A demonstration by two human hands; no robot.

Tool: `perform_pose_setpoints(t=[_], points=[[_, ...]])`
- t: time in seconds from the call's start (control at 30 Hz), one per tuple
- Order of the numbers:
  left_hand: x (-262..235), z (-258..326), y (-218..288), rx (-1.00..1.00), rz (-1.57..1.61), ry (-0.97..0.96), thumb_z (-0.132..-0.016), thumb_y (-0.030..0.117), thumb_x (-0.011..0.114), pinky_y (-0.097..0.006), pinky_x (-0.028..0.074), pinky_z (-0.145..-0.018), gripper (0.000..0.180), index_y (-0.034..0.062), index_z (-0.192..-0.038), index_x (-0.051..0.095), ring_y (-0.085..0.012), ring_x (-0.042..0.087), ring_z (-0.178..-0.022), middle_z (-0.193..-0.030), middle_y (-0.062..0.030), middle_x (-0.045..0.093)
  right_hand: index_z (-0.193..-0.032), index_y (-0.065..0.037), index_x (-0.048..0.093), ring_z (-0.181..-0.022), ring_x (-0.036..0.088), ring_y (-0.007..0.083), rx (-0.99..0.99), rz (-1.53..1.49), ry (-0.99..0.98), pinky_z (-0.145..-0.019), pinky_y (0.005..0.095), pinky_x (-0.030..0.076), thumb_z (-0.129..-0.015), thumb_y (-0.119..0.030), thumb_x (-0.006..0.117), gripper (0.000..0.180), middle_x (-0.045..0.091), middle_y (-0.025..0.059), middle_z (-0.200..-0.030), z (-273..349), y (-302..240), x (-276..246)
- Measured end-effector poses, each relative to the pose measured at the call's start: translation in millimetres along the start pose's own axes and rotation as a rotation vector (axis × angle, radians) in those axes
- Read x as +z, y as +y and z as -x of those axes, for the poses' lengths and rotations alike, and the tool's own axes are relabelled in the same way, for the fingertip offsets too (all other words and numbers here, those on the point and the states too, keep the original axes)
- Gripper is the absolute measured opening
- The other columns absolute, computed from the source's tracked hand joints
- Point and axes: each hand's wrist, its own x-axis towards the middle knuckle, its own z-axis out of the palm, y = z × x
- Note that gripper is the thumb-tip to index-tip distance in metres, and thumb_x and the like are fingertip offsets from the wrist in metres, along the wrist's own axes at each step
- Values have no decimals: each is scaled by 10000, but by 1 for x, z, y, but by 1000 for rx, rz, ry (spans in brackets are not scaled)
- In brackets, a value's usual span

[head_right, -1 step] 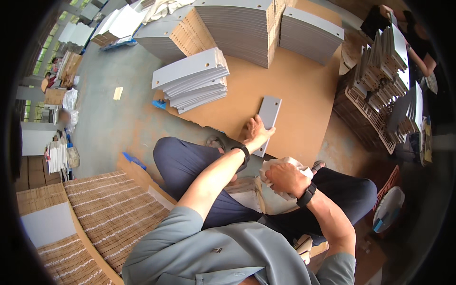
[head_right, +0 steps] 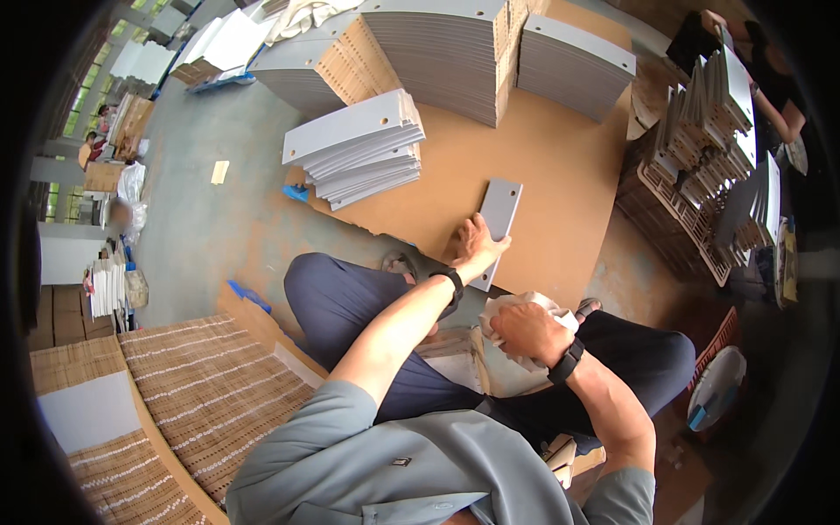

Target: Wiping and sanding the edges of flat furniture components in a factory setting.

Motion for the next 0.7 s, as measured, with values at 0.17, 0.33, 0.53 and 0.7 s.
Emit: perform_pose_setpoints(t=[0.17, 0.33, 0.53, 0.7], points=[[8, 0, 11, -23, 78, -83, -774, 530, 764, -587, 472, -1036, 932, -6, -1432, 379, -416, 444, -1345, -1415, -238, 459, -910, -28, 739, -897, 730, 334, -15, 8, -43, -781, 422, 582, -743, -193, 790, 240, 727, 151, -884, 3, -1, -3], [-45, 19, -2, 252, 545, 75, -782, 395, 770, -496, 528, -945, 739, -50, -1302, 491, -416, 588, -1121, -1246, -275, 566, -897, -48, 742, -979, 712, 326, -160, 68, 6, -820, 444, 567, -735, -178, 778, 210, 732, 161, -982, -17, -6, 3], [-200, 107, 67, 641, 510, 240, -765, 376, 793, -550, 336, -1165, 1049, -85, -1529, 241, -517, 418, -1316, -1370, -374, 421, -892, -58, 733, -916, 695, 371, -68, 12, -18, -853, 468, 550, -726, -198, 818, 233, 700, 171, -934, -9, -12, -36], [-385, 187, 5, 490, 261, 712, -756, 409, 799, -551, 409, -1109, 1043, -81, -1504, 262, -515, 444, -1297, -1345, -389, 436, -888, -47, 749, -894, 690, 381, -254, 94, 39, -840, 469, 550, -718, -195, 828, 239, 697, 170, -924, -64, -32, -57]])
